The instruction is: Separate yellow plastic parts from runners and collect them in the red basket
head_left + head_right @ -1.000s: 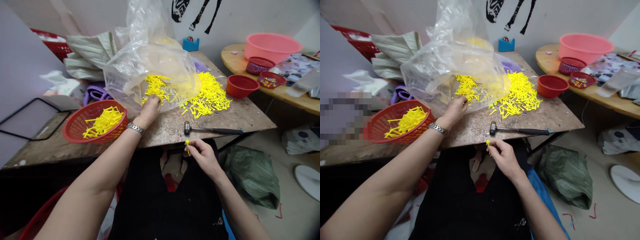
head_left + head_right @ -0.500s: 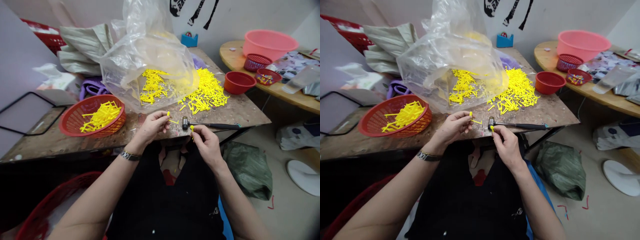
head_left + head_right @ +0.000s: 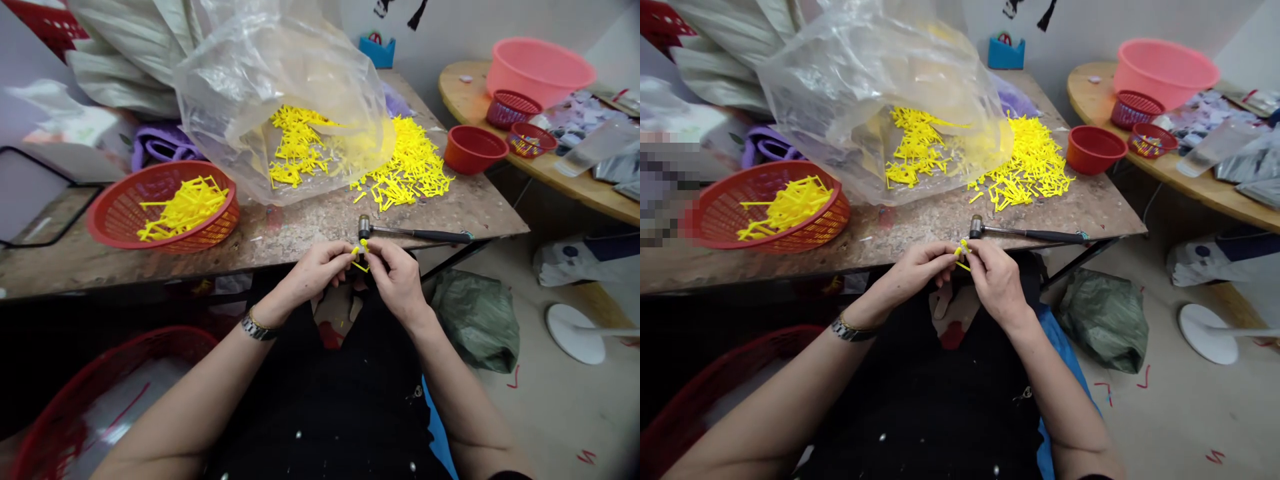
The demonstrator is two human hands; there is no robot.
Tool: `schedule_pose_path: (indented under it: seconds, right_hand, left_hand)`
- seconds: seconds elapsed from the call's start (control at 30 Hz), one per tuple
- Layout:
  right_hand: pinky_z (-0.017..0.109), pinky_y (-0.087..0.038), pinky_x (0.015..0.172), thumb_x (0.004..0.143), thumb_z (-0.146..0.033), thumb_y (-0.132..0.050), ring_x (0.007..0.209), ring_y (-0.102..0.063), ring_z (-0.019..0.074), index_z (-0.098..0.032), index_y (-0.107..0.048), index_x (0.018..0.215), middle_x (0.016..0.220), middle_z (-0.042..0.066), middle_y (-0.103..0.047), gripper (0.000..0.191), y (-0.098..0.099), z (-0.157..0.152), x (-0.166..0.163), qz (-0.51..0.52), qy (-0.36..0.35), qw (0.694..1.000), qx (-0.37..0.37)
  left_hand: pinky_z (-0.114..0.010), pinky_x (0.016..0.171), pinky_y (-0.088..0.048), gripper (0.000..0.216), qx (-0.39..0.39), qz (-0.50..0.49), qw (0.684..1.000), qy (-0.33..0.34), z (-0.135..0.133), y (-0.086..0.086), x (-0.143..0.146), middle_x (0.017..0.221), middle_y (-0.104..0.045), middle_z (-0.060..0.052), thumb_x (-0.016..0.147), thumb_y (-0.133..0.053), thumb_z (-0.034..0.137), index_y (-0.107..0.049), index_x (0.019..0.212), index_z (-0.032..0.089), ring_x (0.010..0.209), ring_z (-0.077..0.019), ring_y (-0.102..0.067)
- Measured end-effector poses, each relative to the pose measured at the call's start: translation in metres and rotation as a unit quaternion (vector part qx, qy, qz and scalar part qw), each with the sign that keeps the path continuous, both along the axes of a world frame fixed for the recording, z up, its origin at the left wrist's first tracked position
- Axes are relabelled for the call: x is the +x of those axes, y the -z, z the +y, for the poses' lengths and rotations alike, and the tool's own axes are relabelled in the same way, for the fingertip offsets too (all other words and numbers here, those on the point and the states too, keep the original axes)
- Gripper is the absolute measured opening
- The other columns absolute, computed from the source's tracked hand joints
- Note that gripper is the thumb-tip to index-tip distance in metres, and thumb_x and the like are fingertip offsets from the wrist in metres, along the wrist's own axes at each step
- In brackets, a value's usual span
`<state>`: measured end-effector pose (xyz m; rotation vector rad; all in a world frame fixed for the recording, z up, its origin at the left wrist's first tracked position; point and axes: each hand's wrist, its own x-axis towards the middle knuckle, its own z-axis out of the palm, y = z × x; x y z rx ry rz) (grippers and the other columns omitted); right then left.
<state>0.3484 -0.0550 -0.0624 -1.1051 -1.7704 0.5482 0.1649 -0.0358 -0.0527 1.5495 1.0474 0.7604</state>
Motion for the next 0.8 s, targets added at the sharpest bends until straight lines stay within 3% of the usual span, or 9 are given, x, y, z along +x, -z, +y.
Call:
schedule_pose_path:
  seconds: [0.2, 0.4, 0.63, 0.8]
  right_hand:
    - [0.034, -0.054, 0.087, 0.094, -0.022, -0.054, 0.093, -0.070, 0.0200, -0.024, -0.071, 0.100, 0.101, 0.005, -0.077, 0.018, -0.002, -0.002, -0.004, -0.005, -0.036, 0.998, -0.046]
    - [0.030, -0.053, 0.078, 0.092, -0.026, -0.057, 0.081, -0.067, 0.0174, -0.023, -0.070, 0.090, 0.089, 0.002, -0.074, 0.014, 0.001, -0.002, -0.003, 0.043, -0.018, 0.995, -0.092]
    - [0.027, -0.052, 0.071, 0.091, -0.032, -0.059, 0.076, -0.064, 0.0150, -0.022, -0.066, 0.090, 0.084, 0.001, -0.069, 0.012, 0.006, -0.006, -0.005, 0.101, -0.007, 0.986, -0.136]
    - [0.028, -0.054, 0.077, 0.092, -0.030, -0.058, 0.083, -0.067, 0.0161, -0.022, -0.067, 0.101, 0.092, 0.002, -0.071, 0.015, 0.008, -0.010, -0.005, 0.122, -0.003, 0.984, -0.128]
  left_hand:
    - [-0.018, 0.049, -0.046, 0.021, 0.004, -0.006, 1.000, 0.026, -0.004, 0.002, 0.003, 0.064, -0.059, 0.001, 0.091, -0.056, 0.032, -0.063, 0.078, 0.018, 0.055, -0.0097, -0.057]
    - [-0.019, 0.049, -0.048, 0.021, -0.034, -0.066, 0.997, 0.031, -0.009, 0.004, 0.003, 0.067, -0.061, 0.002, 0.088, -0.064, 0.038, -0.064, 0.086, 0.018, 0.053, -0.0091, -0.058]
    - [-0.018, 0.050, -0.047, 0.025, 0.039, -0.059, 0.998, -0.006, -0.018, 0.019, 0.008, 0.070, -0.061, 0.002, 0.096, -0.056, 0.042, -0.062, 0.091, 0.019, 0.053, -0.0079, -0.058]
    - [-0.017, 0.049, -0.045, 0.028, 0.038, -0.057, 0.997, -0.025, -0.021, 0.024, 0.010, 0.065, -0.058, 0.003, 0.099, -0.052, 0.044, -0.060, 0.091, 0.019, 0.051, -0.0076, -0.056]
